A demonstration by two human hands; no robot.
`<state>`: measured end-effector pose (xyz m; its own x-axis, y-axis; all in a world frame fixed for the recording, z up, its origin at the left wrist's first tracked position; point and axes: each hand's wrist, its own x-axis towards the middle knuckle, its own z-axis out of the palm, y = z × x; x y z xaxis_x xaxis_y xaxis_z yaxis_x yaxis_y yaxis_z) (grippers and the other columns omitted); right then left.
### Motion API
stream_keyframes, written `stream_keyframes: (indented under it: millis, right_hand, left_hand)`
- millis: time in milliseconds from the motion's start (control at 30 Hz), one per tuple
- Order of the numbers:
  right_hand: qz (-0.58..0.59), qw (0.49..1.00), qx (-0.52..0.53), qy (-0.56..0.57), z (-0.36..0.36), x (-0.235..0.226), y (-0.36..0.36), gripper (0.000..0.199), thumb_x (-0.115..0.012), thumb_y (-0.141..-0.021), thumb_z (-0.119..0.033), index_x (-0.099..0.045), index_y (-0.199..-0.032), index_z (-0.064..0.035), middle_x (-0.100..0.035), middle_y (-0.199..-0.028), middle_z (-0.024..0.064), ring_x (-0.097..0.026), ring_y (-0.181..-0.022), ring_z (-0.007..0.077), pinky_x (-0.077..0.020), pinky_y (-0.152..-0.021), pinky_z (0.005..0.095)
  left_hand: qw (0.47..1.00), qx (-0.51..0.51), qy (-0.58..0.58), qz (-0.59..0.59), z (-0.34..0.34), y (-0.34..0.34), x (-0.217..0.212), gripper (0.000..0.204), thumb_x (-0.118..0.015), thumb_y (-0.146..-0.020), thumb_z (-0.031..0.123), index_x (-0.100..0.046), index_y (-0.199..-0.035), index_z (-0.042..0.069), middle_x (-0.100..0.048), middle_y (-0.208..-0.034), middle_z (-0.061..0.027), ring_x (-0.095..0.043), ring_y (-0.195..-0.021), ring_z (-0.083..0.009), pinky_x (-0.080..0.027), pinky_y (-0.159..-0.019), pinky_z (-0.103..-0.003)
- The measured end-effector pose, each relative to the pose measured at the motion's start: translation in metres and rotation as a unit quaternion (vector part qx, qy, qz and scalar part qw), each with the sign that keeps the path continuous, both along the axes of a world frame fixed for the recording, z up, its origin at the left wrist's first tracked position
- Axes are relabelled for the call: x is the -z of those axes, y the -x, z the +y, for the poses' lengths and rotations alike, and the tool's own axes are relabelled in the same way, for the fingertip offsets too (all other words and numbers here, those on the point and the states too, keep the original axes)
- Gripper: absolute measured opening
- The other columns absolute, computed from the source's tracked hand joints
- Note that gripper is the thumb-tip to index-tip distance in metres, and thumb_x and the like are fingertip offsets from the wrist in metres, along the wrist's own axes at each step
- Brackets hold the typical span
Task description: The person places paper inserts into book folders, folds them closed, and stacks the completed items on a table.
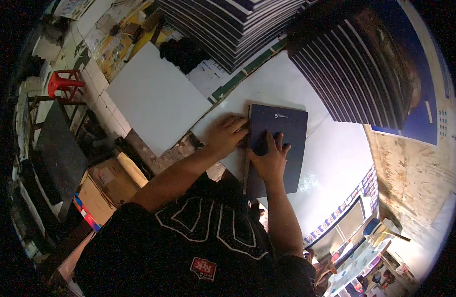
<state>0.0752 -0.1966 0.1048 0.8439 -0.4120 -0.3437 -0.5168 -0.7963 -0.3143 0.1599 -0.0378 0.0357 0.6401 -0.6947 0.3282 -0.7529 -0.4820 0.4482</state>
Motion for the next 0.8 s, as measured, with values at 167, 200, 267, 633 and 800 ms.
stream_keyframes:
  millis: [167, 200, 267, 633, 800]
  right_hand:
    - [0.006, 0.999, -0.008, 0.034, 0.006, 0.012, 0.0, 0.087, -0.076, -0.067, -0.054, -0.047, -0.142, -0.0198, -0.032, -0.152, 0.022, -0.022, -0.135, 0.0595, -0.0353, -0.098, 0.0705]
    - [0.006, 0.999, -0.01, 0.051, 0.007, 0.014, -0.001, 0.087, -0.076, -0.067, -0.055, -0.047, -0.142, -0.0202, -0.032, -0.151, 0.0226, -0.023, -0.134, 0.0598, -0.036, -0.096, 0.0715]
    - [0.002, 0.998, -0.013, 0.063, 0.008, 0.017, -0.001, 0.087, -0.075, -0.067, -0.055, -0.048, -0.142, -0.0202, -0.033, -0.151, 0.0231, -0.024, -0.133, 0.0609, -0.0371, -0.095, 0.0715]
    - [-0.003, 0.995, -0.033, 0.095, 0.004, 0.023, 0.008, 0.078, -0.068, -0.076, -0.061, -0.05, -0.14, -0.0212, -0.034, -0.15, 0.0237, -0.027, -0.131, 0.0618, -0.039, -0.092, 0.0712]
    - [-0.01, 0.988, -0.043, 0.151, 0.01, 0.029, 0.008, 0.067, -0.058, -0.085, -0.06, -0.048, -0.141, -0.024, -0.034, -0.151, 0.0192, -0.024, -0.135, 0.0588, -0.037, -0.097, 0.0694]
  left_hand:
    - [0.998, 0.002, 0.026, 0.052, 0.003, 0.001, -0.002, 0.04, -0.076, -0.069, 0.019, -0.063, -0.104, 0.006, -0.059, -0.126, -0.0081, -0.048, -0.127, -0.0254, -0.033, -0.111, -0.046]
    - [0.997, 0.003, 0.017, 0.073, 0.003, 0.0, 0.0, 0.048, -0.078, -0.068, 0.02, -0.06, -0.11, 0.006, -0.058, -0.127, -0.0083, -0.047, -0.128, -0.0252, -0.031, -0.113, -0.047]
    - [0.996, 0.005, 0.007, 0.093, 0.002, -0.002, 0.003, 0.056, -0.08, -0.067, 0.021, -0.057, -0.117, 0.006, -0.057, -0.128, -0.0085, -0.046, -0.129, -0.0251, -0.028, -0.115, -0.048]
    - [0.99, -0.027, 0.049, 0.129, 0.001, -0.005, 0.006, 0.077, -0.085, -0.065, 0.028, -0.048, -0.129, 0.004, -0.053, -0.132, -0.0139, -0.049, -0.125, -0.0316, -0.028, -0.113, -0.051]
    - [0.981, 0.005, -0.003, 0.194, 0.008, 0.0, -0.027, 0.073, -0.078, -0.076, 0.029, -0.045, -0.136, 0.006, -0.053, -0.132, -0.0177, -0.047, -0.127, -0.0357, -0.035, -0.109, -0.048]
